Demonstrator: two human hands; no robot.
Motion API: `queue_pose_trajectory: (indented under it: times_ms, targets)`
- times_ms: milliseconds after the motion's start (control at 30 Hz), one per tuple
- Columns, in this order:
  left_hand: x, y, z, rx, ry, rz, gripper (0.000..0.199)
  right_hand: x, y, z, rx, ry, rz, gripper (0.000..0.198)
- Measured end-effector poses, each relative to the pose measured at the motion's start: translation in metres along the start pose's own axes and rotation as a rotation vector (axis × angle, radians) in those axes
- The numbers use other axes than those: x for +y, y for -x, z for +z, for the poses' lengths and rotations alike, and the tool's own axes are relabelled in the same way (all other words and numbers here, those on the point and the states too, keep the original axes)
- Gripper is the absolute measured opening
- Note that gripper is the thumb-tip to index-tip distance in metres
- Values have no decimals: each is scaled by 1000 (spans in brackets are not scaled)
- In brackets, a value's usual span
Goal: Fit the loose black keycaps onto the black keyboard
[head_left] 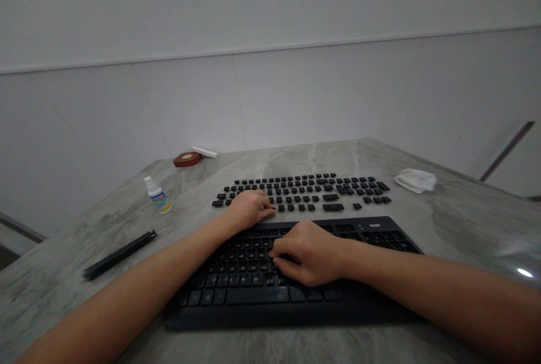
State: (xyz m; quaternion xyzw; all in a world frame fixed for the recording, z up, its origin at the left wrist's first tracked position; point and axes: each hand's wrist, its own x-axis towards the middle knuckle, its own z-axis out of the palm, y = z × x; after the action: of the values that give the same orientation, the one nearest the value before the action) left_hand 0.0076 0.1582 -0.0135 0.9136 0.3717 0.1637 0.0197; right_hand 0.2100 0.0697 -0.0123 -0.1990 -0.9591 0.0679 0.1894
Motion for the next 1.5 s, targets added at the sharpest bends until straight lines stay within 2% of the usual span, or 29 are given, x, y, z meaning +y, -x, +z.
queue_pose_trajectory:
  times_ms: [100,167,300,400,500,667,800,933,1067,1167,1233,1300,1400,1500]
  targets:
    - [-2,0,2,8,7,13,12,0,0,0,50,-32,25,16]
    - [-2,0,3,19,6,23,13,1,0,0,133,-40,81,19]
    - [-1,0,-1,48,2,42,16,2,-1,-1,356,-71,322,16]
    - [4,1,-16,34,21,97,19,4,-2,-2,436,-115,488,28]
    - [14,3,-40,-75,79,228,16,6,-4,-3,463,-167,526,32]
    - [34,7,-71,-298,181,416,16,5,-4,-4,327,-256,372,6]
    - [44,9,-77,-452,225,478,20,5,-2,-4,267,-258,266,8]
    - [54,14,-80,-468,157,477,23,6,0,-4,241,-383,208,9]
    - [65,16,-88,-466,69,450,24,4,-2,-6,200,-598,286,10]
    - [69,17,-91,-480,2,445,21,0,-1,-6,191,-613,293,9]
    - [68,22,-88,-458,-5,462,17,-2,0,-4,214,-558,238,5]
    - [66,36,-81,-372,11,463,13,-5,2,0,250,-466,131,1]
    - [67,72,-65,-166,63,372,18,-11,3,5,277,-282,-55,5]
    - [72,115,-48,-9,149,276,22,-18,4,8,283,-80,-157,13]
